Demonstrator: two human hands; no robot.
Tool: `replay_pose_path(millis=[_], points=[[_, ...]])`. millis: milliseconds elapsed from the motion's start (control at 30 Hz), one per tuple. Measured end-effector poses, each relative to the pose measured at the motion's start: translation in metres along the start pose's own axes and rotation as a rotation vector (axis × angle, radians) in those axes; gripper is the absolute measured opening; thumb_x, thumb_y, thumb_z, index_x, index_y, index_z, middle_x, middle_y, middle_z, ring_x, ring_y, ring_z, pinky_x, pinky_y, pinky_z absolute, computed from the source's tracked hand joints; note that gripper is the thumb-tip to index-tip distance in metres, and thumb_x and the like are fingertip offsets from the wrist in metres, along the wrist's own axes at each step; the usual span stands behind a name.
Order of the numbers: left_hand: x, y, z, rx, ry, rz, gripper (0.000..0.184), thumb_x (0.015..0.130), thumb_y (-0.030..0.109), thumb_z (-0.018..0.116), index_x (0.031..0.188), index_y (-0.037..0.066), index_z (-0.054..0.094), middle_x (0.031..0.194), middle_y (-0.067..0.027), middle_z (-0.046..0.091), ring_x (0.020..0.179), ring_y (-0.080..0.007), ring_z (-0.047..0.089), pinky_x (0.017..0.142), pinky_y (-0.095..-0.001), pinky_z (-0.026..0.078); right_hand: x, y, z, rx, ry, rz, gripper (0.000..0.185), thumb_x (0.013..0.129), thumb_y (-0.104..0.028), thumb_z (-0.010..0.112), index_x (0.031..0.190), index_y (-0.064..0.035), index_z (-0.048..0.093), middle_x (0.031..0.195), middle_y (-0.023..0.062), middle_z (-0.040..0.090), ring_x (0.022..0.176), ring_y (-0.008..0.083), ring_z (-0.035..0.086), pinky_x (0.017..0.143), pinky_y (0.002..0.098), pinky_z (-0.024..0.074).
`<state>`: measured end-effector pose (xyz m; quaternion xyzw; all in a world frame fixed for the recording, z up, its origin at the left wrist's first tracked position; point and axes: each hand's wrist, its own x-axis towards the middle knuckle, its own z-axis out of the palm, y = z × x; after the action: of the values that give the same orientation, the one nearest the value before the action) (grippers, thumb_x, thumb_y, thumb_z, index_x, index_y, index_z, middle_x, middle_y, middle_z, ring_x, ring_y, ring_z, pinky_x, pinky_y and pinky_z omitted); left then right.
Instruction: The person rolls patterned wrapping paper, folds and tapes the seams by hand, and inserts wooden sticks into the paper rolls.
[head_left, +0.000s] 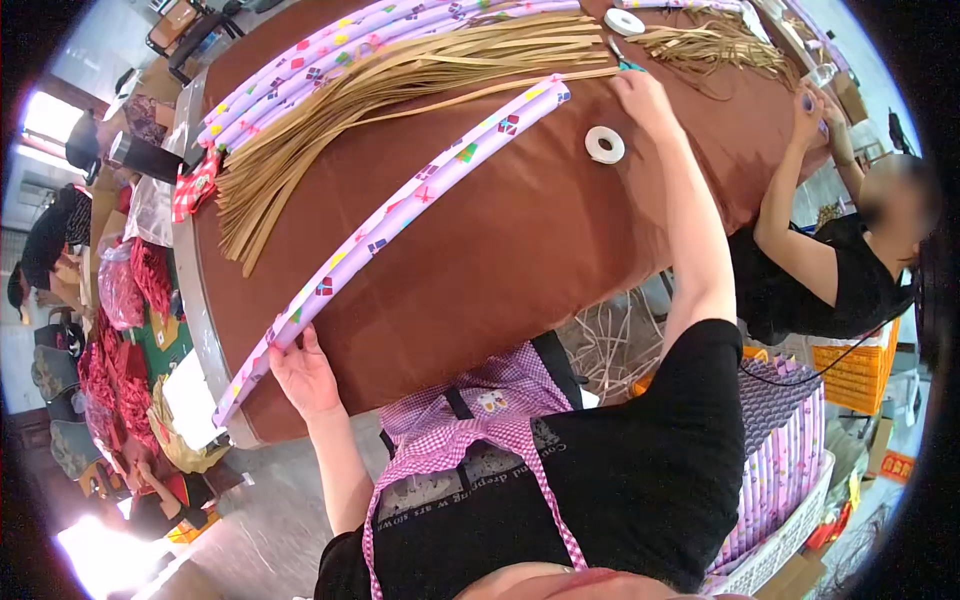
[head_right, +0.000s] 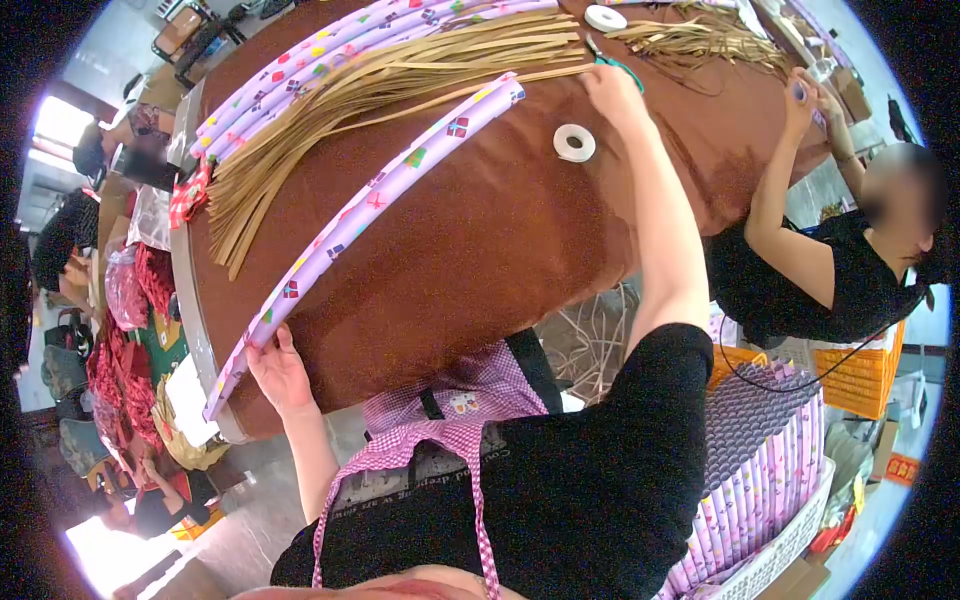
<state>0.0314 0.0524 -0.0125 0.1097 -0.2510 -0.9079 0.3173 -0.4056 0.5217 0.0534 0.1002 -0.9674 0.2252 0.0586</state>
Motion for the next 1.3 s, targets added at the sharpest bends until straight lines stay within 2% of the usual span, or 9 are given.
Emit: replay_pose_path(millis=[367, 433, 467, 500, 567, 700, 800, 1167, 1300], points=[[0.0, 0.003, -0.004, 0.023, -0.016, 0.0, 0.04, 0.096, 0.018, 0.059, 0.13, 0.0, 0.051, 0.14, -0.0168, 0.05, 0.129, -0.0316, 0.049, 0.104, -0.0428, 0.049, 0.021, 0.061, 0.014, -0.241, 0.214, 0.073, 0.038, 0.088, -0.029, 0.064, 0.12, -0.0095, 0.064, 0.117, 0.0198, 0.063, 0.111, 0.0393, 0.058, 0.095, 0.0485, 0.0481], [-0.002, 0.002, 0.001, 0.017, -0.025, -0.001, 0.039, 0.096, 0.017, 0.057, 0.131, 0.0, 0.05, 0.139, -0.0166, 0.051, 0.129, -0.0309, 0.049, 0.107, -0.0423, 0.046, 0.037, 0.09, 0.024, -0.285, 0.351, -0.03, 0.026, 0.089, -0.028, 0.061, 0.103, -0.0082, 0.07, 0.1, 0.0216, 0.068, 0.095, 0.0392, 0.065, 0.086, 0.0485, 0.0518], [0.0, -0.008, 0.001, 0.631, 0.028, 0.192, 0.036, 0.098, 0.018, 0.054, 0.13, 0.002, 0.052, 0.138, -0.0152, 0.052, 0.129, -0.0288, 0.048, 0.108, -0.0432, 0.044, 0.028, 0.078, 0.012, -0.329, 0.322, -0.043, 0.025, 0.09, -0.028, 0.058, 0.096, -0.0074, 0.071, 0.091, 0.0222, 0.068, 0.087, 0.041, 0.066, 0.08, 0.0492, 0.0531], [-0.001, -0.002, 0.008, 0.278, 0.068, 0.077, 0.033, 0.098, 0.02, 0.053, 0.127, 0.004, 0.055, 0.137, -0.0145, 0.053, 0.129, -0.0282, 0.048, 0.108, -0.0443, 0.043, 0.022, 0.072, 0.006, -0.405, 0.361, -0.089, 0.025, 0.091, -0.027, 0.057, 0.094, -0.0063, 0.071, 0.089, 0.0215, 0.069, 0.084, 0.0419, 0.066, 0.078, 0.0483, 0.0534], [-0.005, -0.004, 0.013, 0.302, 0.053, 0.045, 0.031, 0.097, 0.019, 0.054, 0.124, 0.006, 0.056, 0.133, -0.015, 0.056, 0.126, -0.0294, 0.05, 0.107, -0.0458, 0.042, 0.018, 0.056, 0.001, -0.188, 0.429, -0.408, 0.019, 0.092, -0.012, 0.057, 0.102, -0.0047, 0.071, 0.104, 0.0187, 0.069, 0.096, 0.037, 0.065, 0.087, 0.0422, 0.0524], [-0.003, -0.007, 0.012, 0.016, -0.003, -0.01, 0.026, 0.095, 0.018, 0.057, 0.118, 0.006, 0.06, 0.128, -0.0137, 0.059, 0.119, -0.0312, 0.055, 0.096, -0.0475, 0.051, -0.027, 0.015, 0.023, 0.763, -0.027, -0.129, 0.03, 0.102, -0.013, 0.049, 0.12, 0.0072, 0.062, 0.121, 0.0137, 0.063, 0.112, 0.022, 0.06, 0.099, 0.0332, 0.0463], [-0.003, -0.008, 0.015, 0.031, 0.036, 0.006, 0.025, 0.095, 0.02, 0.061, 0.116, 0.008, 0.064, 0.127, -0.0115, 0.061, 0.116, -0.0295, 0.058, 0.093, -0.0456, 0.053, -0.021, 0.051, 0.031, 0.597, -0.352, -0.241, 0.031, 0.103, -0.015, 0.049, 0.123, 0.0047, 0.061, 0.124, 0.0129, 0.061, 0.115, 0.0218, 0.058, 0.1, 0.0323, 0.0445], [-0.006, -0.012, 0.011, 0.11, -0.002, 0.042, 0.027, 0.093, 0.016, 0.062, 0.119, 0.007, 0.059, 0.129, -0.0155, 0.058, 0.119, -0.0312, 0.055, 0.095, -0.0465, 0.051, 0.001, 0.207, 0.013, -0.474, 0.073, -0.501, 0.032, 0.1, -0.018, 0.048, 0.121, 0.0005, 0.063, 0.127, 0.0183, 0.061, 0.121, 0.0346, 0.055, 0.102, 0.0415, 0.0435], [-0.002, -0.007, 0.008, 0.211, 0.029, 0.025, 0.032, 0.096, 0.016, 0.051, 0.124, 0.002, 0.056, 0.135, -0.0151, 0.054, 0.126, -0.0298, 0.051, 0.108, -0.0453, 0.042, -0.075, 0.054, 0.007, 0.011, 0.165, -0.368, 0.027, 0.095, -0.011, 0.054, 0.116, 0.0012, 0.065, 0.123, 0.0175, 0.064, 0.119, 0.0311, 0.058, 0.104, 0.0379, 0.0432]])
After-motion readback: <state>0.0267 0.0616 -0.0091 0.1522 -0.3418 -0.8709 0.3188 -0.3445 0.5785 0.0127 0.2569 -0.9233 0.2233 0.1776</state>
